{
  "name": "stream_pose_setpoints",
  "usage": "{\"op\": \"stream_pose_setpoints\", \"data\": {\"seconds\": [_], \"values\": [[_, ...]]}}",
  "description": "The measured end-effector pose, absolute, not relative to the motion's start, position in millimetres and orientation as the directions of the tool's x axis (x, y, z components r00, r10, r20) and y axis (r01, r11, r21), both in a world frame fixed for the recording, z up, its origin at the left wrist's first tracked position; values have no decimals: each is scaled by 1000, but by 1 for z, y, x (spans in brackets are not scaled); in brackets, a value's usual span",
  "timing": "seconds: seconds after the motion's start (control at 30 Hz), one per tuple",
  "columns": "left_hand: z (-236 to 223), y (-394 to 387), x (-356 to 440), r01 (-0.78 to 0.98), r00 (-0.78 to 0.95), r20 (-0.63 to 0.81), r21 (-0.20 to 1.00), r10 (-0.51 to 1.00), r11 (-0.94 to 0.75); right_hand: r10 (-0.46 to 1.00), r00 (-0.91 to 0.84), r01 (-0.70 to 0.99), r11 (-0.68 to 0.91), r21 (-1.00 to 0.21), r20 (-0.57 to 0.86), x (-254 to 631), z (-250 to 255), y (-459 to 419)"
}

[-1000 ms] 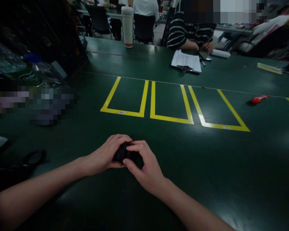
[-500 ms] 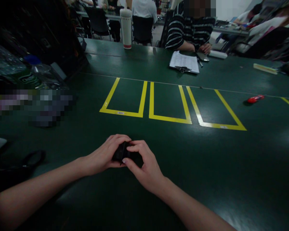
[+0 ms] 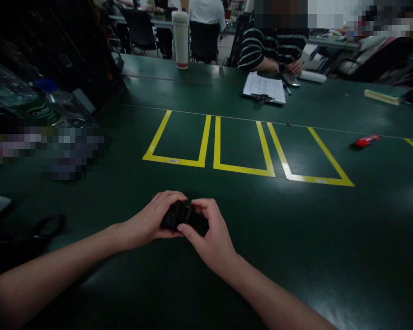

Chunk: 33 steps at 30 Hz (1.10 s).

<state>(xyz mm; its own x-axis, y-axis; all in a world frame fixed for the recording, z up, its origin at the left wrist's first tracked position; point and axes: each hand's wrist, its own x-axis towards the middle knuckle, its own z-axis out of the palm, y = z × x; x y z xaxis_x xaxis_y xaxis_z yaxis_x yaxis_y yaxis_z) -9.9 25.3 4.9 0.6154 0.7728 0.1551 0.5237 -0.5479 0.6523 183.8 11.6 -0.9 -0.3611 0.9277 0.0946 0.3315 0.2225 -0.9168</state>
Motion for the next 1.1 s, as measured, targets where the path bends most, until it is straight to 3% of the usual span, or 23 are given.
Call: {"op": "stream_pose_setpoints", "data": {"seconds": [0.37,0.7,1.1], "values": [[9,23,-10,496,653,167,642,739,-584,910,-394,360,281,-890,129,175,6,15],[11,21,-11,510,643,152,646,751,-568,905,-414,359,60,-931,-101,176,20,15],[9,19,-8,495,652,180,634,736,-594,921,-368,400,279,-873,126,175,7,2]]}}
